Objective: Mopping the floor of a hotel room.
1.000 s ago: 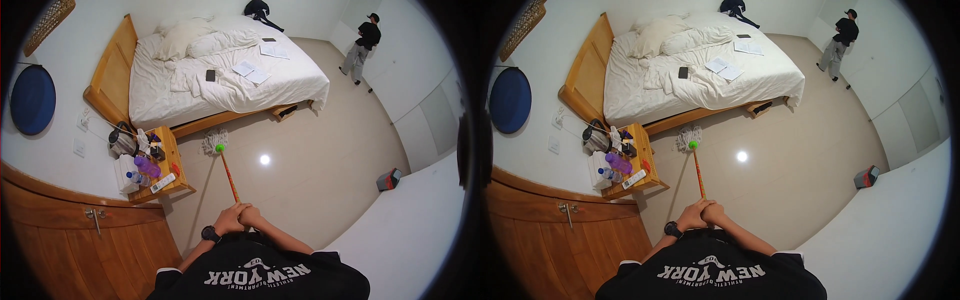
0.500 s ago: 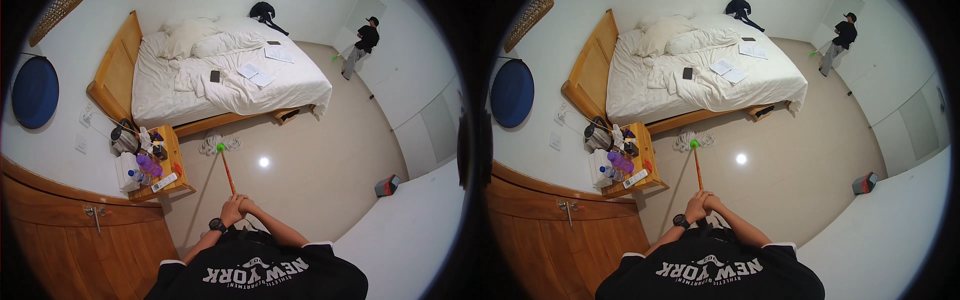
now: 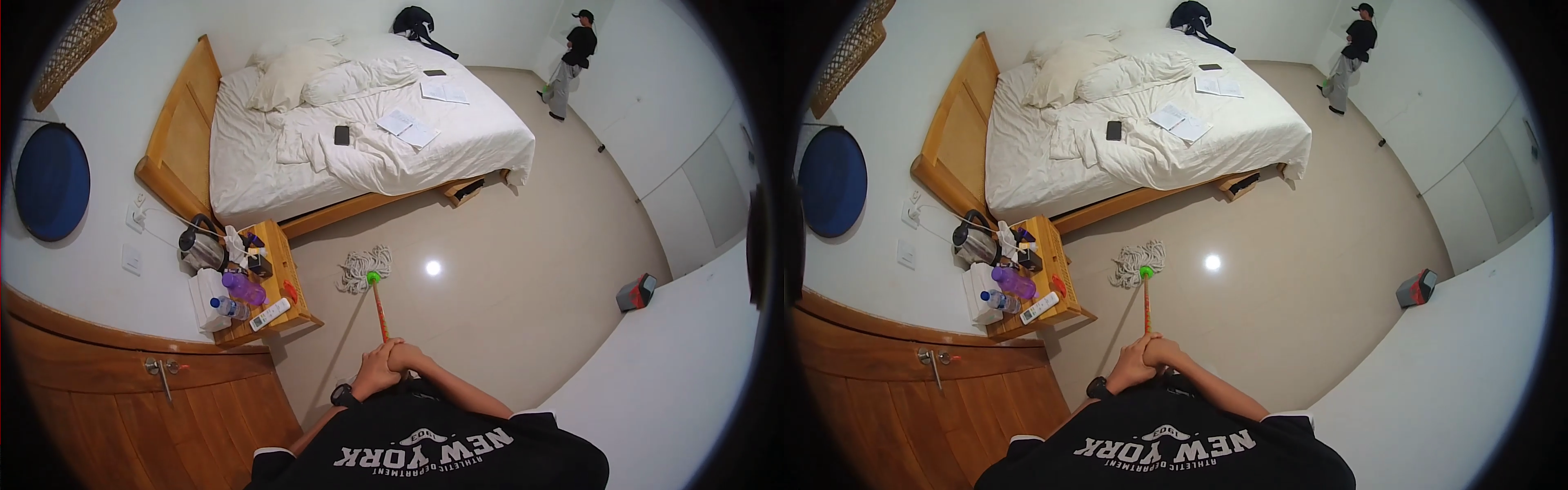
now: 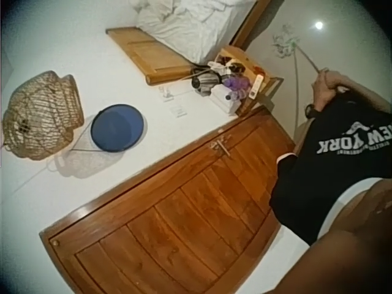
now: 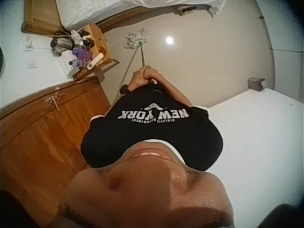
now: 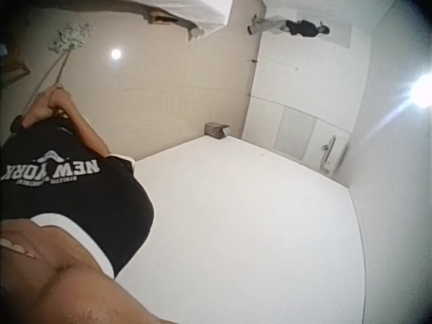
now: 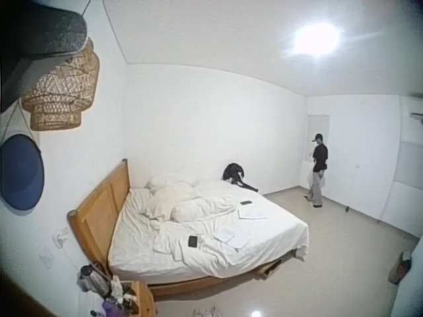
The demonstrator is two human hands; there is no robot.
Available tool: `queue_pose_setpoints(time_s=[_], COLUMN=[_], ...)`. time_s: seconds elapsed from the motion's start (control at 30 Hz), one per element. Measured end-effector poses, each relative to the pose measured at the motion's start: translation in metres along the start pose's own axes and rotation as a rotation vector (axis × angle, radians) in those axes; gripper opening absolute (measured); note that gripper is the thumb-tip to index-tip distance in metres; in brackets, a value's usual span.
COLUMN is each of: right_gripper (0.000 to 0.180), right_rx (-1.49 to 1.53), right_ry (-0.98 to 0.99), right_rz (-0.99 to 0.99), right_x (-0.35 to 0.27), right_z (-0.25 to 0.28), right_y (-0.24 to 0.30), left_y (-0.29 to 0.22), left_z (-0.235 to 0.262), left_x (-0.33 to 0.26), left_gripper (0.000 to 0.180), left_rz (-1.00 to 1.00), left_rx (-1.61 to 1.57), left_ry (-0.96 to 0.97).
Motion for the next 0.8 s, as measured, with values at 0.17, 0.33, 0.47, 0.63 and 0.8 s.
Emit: queue_pose_setpoints(time_s=[0.17, 0.33, 0.47, 0.63, 0.8], right_gripper=[0.037, 0.040, 0.043, 0.043, 0.039], right_rx=[0.195, 0.272, 0.433, 0.463, 0.506], right_ry=[-0.152, -0.229, -0.251, -0.191, -0.254], right_rz=[-0.170, -0.191, -0.229, -0.061, -0.028], right_x=[0.053, 0.054, -0.030, -0.008, 0.047], right_z=[-0.020, -0.043, -0.007, -0.012, -0.043], right_y=[-0.048, -0.061, -0.045, -0.051, -0.065], left_y=[0.031, 0.038, -0.033, -0.035, 0.004], left_z=[-0.004, -0.021, -0.015, -0.021, -0.031], left_x=[0.037, 0.036, 0.022, 0.021, 0.034], left_gripper=[0.067, 0.066, 0.063, 0.061, 0.062], left_rz=[-0.095, -0.112, -0.131, -0.136, -0.196], left_rx=[0.025, 0.117, 0.027, -0.038, 0.019], left_ry=[-0.054, -0.020, 0.075, 0.057, 0.039])
Point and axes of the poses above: each hand's wrist, its own x-axis towards the middle knuckle, its own z-axis out of the back of the hand, y = z × x, the point moved 8 cm from there along x, towards the middle knuckle, and after that the axes turned 9 degrees about -x, right-handed, at the moved point
